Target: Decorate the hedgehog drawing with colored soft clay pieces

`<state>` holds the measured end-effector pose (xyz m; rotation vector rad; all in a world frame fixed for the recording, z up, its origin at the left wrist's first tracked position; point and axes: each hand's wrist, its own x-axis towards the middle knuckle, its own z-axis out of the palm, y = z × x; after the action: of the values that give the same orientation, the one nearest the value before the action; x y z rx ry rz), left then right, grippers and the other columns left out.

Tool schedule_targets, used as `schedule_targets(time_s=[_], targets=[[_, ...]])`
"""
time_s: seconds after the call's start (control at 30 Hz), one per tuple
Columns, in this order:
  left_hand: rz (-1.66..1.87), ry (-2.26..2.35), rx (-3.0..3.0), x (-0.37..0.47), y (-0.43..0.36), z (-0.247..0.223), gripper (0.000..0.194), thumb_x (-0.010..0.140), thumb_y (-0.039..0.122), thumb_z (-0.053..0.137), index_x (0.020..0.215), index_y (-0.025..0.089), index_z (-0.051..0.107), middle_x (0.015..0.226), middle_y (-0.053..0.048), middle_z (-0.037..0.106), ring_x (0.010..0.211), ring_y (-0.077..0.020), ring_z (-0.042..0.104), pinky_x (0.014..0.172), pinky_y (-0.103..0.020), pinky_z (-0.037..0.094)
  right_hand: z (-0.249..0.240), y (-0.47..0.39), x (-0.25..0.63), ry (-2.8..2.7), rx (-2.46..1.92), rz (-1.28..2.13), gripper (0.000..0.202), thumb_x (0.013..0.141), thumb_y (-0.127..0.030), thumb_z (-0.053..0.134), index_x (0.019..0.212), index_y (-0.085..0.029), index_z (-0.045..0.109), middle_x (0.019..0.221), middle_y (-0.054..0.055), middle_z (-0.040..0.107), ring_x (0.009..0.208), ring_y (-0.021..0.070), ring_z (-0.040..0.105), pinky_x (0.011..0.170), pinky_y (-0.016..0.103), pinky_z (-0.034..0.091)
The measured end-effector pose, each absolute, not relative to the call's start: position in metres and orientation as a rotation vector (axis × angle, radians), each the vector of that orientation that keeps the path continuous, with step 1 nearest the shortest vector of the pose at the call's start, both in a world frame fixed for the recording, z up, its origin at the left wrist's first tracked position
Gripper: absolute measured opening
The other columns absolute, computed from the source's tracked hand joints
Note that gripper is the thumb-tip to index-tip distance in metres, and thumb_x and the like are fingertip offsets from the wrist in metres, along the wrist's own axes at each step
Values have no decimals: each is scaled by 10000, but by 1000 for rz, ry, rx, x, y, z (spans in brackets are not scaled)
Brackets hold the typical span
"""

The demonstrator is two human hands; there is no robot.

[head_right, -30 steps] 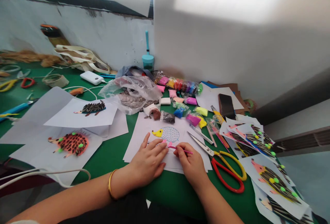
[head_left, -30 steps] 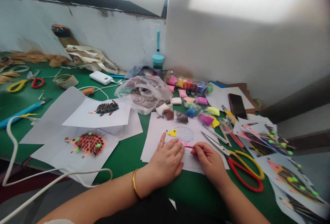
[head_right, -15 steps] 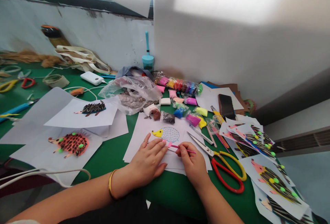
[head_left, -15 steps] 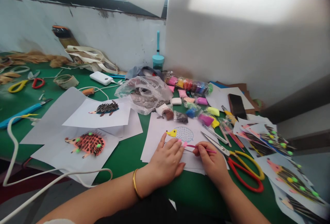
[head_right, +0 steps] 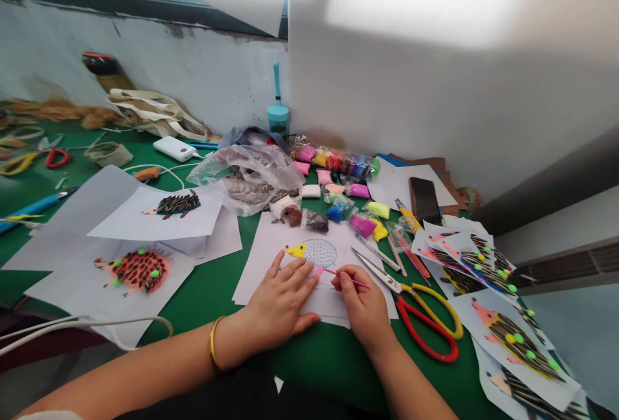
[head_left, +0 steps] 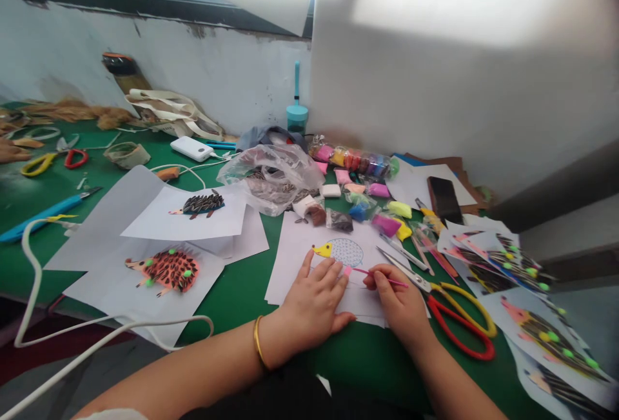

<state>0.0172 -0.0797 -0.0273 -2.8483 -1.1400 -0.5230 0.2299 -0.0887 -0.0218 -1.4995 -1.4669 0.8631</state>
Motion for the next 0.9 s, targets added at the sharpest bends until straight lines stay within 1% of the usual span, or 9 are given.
schedule_targets(time_s=[0.1, 0.17, 0.3, 0.4, 0.5, 0.6, 0.7, 0.77, 0.9], targets=[[-592, -1156, -2843, 17, -80, -25, 645, 930, 599, 466, 1398, 157, 507, 1391, -127, 575, 1318, -309, 477, 1213, -568, 58, -24, -89, 232, -1466, -1478, 779, 291, 962, -459, 490, 1028, -212, 629, 861, 44, 699, 816, 202, 664, 766, 334, 533], [-669, -1183, -2832, 16, -80, -24, 636, 924, 581, 489, 1391, 149, 510, 1352, -121, 603, 1285, -300, 501, 1217, -551, 78, -26, -88, 235, -1528, -1457, 663, 269, 971, -413, 480, 1077, -217, 630, 953, 61, 699, 900, 216, 664, 827, 366, 529], [-741, -1314, -2804, 7, -77, -17, 555, 903, 533, 560, 1317, 163, 568, 1289, -106, 630, 1239, -290, 522, 1199, -530, 179, -30, -83, 246, -1849, -1495, 222, 269, 942, -285, 474, 1144, -225, 641, 1145, 103, 669, 1104, 274, 592, 963, 460, 458], [-701, -1419, -2766, -6, -71, -9, 433, 897, 420, 603, 1262, 188, 598, 1268, -98, 632, 1228, -288, 525, 1174, -539, 235, -35, -80, 251, -2030, -1675, -98, 400, 855, -133, 474, 1205, -234, 639, 1168, 110, 670, 1085, 305, 574, 890, 476, 447], [-659, -1492, -2739, -23, -61, 0, 348, 875, 290, 633, 1214, 214, 619, 1215, -79, 645, 1178, -272, 550, 1155, -550, 258, -39, -79, 253, -2101, -1778, -258, 491, 789, -63, 487, 1210, -256, 650, 1173, 101, 670, 1046, 311, 561, 807, 457, 438], [-632, -1579, -2722, -39, -51, 6, 214, 838, 223, 672, 1051, 241, 680, 1092, -48, 673, 1072, -253, 588, 1092, -528, 337, -35, -80, 252, -2075, -1763, -330, 486, 776, -67, 509, 1181, -278, 676, 1197, 95, 649, 1065, 314, 538, 810, 451, 433], [-623, -1618, -2715, -49, -42, 11, 145, 834, 196, 680, 971, 238, 698, 1018, -40, 675, 988, -235, 588, 965, -449, 426, -27, -83, 245, -2135, -1617, -267, 431, 805, -89, 511, 1131, -289, 710, 1177, 83, 636, 1088, 295, 535, 883, 447, 420], [-620, -1623, -2711, -52, -36, 16, 126, 849, 196, 670, 964, 236, 701, 986, -39, 676, 964, -229, 588, 910, -422, 434, -23, -86, 237, -2234, -1508, -162, 405, 829, -96, 505, 1104, -298, 724, 1121, 71, 641, 1058, 273, 545, 912, 440, 405], [-585, -1618, -2699, -51, -23, 30, 88, 877, 202, 646, 931, 231, 709, 924, -33, 683, 940, -230, 601, 910, -424, 411, -19, -91, 221, -2299, -1454, -59, 394, 858, -106, 505, 1134, -295, 714, 1026, 66, 647, 973, 247, 551, 884, 417, 394]])
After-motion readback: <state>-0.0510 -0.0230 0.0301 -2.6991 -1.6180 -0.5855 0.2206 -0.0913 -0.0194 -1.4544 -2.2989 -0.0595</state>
